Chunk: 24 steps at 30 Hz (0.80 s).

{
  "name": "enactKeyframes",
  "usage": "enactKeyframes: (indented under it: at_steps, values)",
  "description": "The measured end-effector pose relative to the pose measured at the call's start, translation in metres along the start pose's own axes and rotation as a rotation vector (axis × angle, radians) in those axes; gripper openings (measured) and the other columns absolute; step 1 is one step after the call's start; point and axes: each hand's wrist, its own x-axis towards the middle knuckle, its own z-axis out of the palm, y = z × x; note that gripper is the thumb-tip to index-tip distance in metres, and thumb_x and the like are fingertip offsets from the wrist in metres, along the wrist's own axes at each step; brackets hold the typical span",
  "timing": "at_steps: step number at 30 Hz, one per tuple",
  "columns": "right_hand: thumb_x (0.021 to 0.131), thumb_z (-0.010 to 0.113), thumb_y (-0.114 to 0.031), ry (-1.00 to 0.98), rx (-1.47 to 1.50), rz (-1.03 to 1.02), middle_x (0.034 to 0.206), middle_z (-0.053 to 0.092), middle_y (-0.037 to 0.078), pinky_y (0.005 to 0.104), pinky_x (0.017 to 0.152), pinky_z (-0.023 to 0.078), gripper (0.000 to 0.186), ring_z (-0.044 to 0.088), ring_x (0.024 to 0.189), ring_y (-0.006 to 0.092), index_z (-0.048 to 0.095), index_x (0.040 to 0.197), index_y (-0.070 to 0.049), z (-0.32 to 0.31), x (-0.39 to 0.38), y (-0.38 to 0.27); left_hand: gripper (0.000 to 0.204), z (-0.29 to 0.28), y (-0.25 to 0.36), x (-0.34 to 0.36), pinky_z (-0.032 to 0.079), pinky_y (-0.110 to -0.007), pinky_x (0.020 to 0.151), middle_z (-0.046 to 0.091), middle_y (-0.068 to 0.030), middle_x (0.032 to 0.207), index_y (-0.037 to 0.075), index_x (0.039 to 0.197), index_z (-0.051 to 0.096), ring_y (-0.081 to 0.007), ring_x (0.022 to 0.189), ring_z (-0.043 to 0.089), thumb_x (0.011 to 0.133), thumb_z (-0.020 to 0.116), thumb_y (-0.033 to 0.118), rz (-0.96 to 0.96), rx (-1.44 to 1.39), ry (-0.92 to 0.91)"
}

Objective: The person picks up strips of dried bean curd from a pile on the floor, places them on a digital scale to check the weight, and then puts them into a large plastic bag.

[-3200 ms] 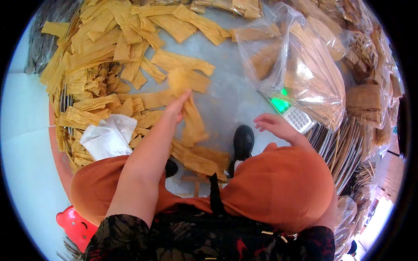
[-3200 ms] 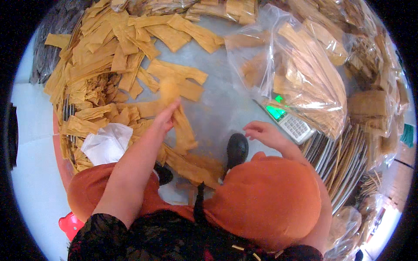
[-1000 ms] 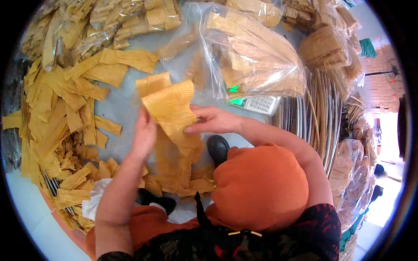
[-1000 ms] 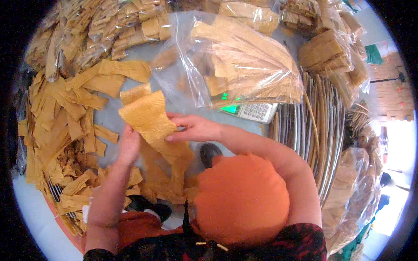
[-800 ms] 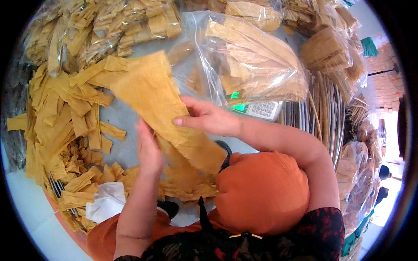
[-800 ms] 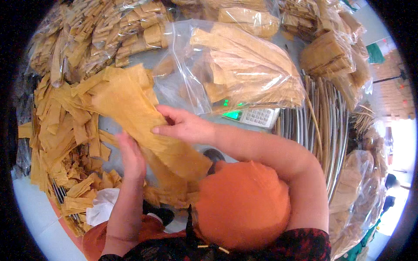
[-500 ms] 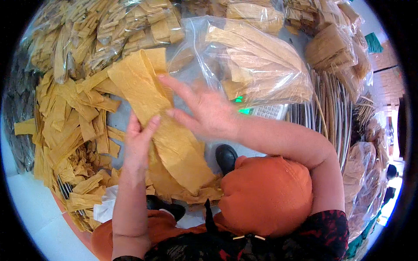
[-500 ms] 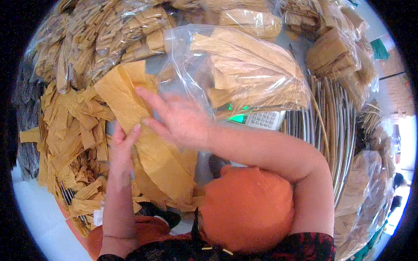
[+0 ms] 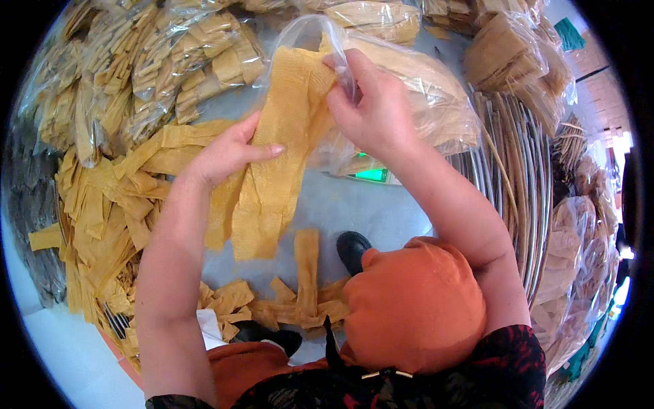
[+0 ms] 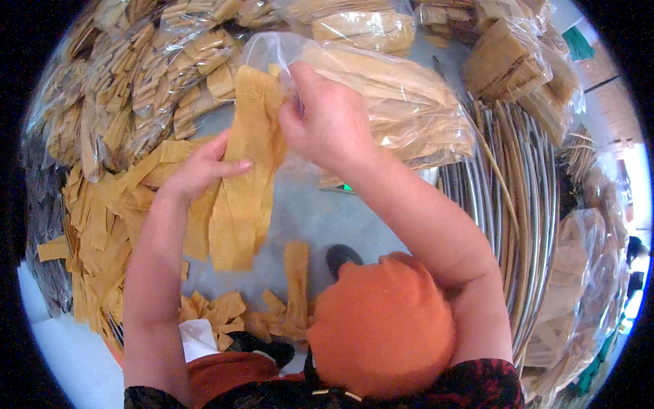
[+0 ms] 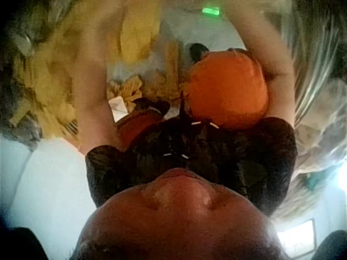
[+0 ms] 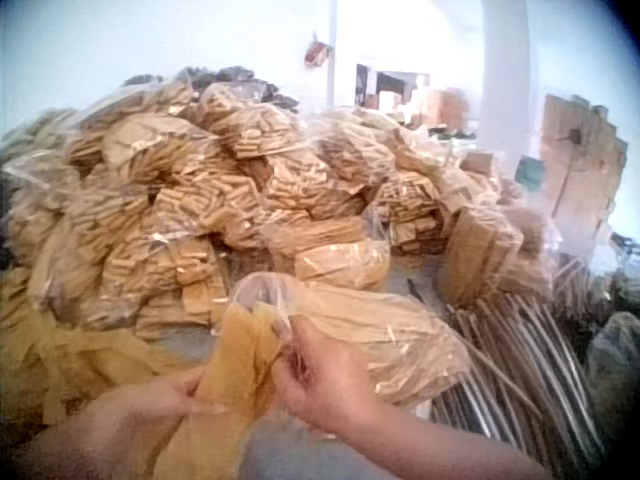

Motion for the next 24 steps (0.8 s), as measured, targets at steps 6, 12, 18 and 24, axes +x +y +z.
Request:
enactKeyframes:
  at_steps: [6, 12, 18, 24]
  values:
    - [0.076, 0.057, -0.015, 0.114, -0.013, 0.112, 0.068, 0.061, 0.015, 0.0448, 0.057, 0.049, 0.021, 0.062, 0.065, 0.0354, 0.054, 0.096, -0.006, -0.018, -0.006, -0.012, 0.067, -0.003, 0.021, 0.040, 0.036, -0.031, 0.102, 0.048, -0.0036, 0.133, 0.006, 0.138, 0.038, -0.0140, 0.120, 0.045, 0.079, 0.069, 0.007, -0.114, 0.140, -0.160]
    - [0.075, 0.058, -0.013, -0.158, -0.002, -0.291, 0.074, 0.063, 0.012, 0.0435, 0.054, 0.049, 0.021, 0.062, 0.065, 0.0329, 0.053, 0.095, -0.011, -0.014, -0.021, -0.025, 0.038, 0.025, 0.049, 0.107, 0.043, -0.034, 0.094, 0.057, -0.0054, 0.123, 0.010, 0.123, 0.054, -0.0181, 0.114, 0.053, 0.087, 0.059, 0.021, 0.190, 0.830, -0.233]
    - [0.081, 0.061, -0.002, 0.132, 0.217, -0.102, 0.064, 0.054, -0.003, 0.0182, 0.050, 0.037, 0.014, 0.045, 0.056, 0.0017, 0.061, 0.094, -0.005, -0.024, -0.015, -0.013, 0.029, 0.076, 0.040, 0.138, 0.045, -0.034, 0.091, 0.061, -0.0083, 0.117, 0.011, 0.112, 0.062, -0.0212, 0.108, 0.057, 0.088, 0.056, 0.026, 0.193, 1.557, -0.008]
    - [0.083, 0.057, -0.003, 0.253, 0.545, 0.107, 0.060, 0.049, -0.005, 0.0190, 0.048, 0.035, 0.012, 0.042, 0.055, 0.0004, 0.061, 0.095, -0.004, -0.038, -0.008, 0.009, 0.040, 0.026, -0.008, 0.045, 0.043, -0.035, 0.093, 0.060, -0.0088, 0.120, 0.009, 0.113, 0.063, -0.0208, 0.112, 0.055, 0.093, 0.048, 0.039, 0.665, 0.815, 0.706]
